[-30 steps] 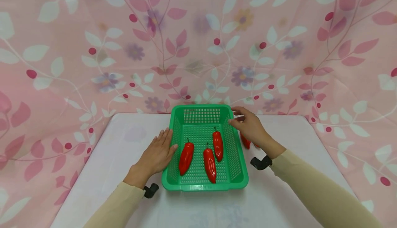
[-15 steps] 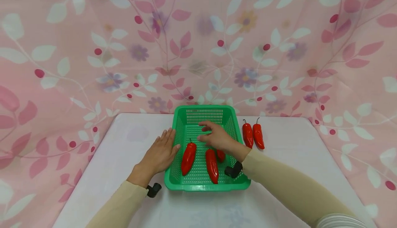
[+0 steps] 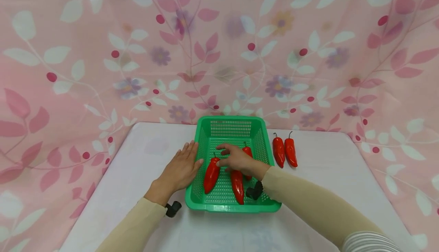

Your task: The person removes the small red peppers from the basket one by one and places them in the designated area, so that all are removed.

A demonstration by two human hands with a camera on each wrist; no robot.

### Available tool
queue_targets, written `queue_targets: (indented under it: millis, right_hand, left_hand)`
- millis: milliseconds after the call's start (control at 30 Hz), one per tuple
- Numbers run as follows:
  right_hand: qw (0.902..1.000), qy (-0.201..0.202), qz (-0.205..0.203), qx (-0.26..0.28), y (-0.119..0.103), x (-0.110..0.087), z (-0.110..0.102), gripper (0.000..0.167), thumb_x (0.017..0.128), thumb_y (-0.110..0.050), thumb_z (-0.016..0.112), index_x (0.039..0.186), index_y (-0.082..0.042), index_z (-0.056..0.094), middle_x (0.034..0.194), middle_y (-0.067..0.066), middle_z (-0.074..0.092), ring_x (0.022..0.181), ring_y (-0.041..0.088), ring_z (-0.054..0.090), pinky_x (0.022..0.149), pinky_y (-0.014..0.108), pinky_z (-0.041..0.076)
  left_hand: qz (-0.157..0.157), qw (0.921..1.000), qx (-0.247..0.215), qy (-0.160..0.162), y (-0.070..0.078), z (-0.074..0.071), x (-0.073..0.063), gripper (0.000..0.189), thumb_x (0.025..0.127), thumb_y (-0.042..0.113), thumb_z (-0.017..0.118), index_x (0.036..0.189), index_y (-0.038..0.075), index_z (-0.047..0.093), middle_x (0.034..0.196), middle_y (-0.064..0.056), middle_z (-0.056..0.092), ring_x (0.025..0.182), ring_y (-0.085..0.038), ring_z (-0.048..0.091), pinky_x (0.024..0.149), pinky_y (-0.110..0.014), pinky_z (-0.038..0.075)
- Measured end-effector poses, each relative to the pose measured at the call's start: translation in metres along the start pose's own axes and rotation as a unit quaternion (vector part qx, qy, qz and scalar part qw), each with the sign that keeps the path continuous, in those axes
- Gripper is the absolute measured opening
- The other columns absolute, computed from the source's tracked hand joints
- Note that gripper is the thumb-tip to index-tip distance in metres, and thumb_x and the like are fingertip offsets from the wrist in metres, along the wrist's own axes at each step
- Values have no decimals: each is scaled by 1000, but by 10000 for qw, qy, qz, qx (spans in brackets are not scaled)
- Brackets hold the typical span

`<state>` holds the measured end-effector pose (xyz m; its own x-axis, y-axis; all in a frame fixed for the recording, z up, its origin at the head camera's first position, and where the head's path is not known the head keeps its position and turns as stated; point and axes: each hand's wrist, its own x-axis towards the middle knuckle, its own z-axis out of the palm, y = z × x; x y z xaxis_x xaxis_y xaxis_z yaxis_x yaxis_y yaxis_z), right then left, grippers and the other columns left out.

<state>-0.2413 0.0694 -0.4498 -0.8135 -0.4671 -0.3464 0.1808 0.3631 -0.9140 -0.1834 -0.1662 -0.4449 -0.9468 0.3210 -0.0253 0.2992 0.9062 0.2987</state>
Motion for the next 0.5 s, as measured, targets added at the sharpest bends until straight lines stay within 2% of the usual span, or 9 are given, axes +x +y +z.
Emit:
queue_targets:
  millis: [267,500]
  right_hand:
    - [9999,-58,77,-140,3,9,11,66,95,-7,77,155,-10,50,149,23,52,110,32,66,88,53,63]
    - [9996,7,-103,-246,4,13,21,70,92,-3,77,155,-8,49,148,20,54,111,29,65,93,47,62]
  left_hand:
    - [89,9999,56,55,0,0,0,74,113,43,43,166,-3,20,174,-22,22,161,-44,19,128,-61,24]
    - [86,9999,110,59,1,1,0,74,113,44,42,166,-4,20,174,-22,21,161,-45,20,128,-61,24]
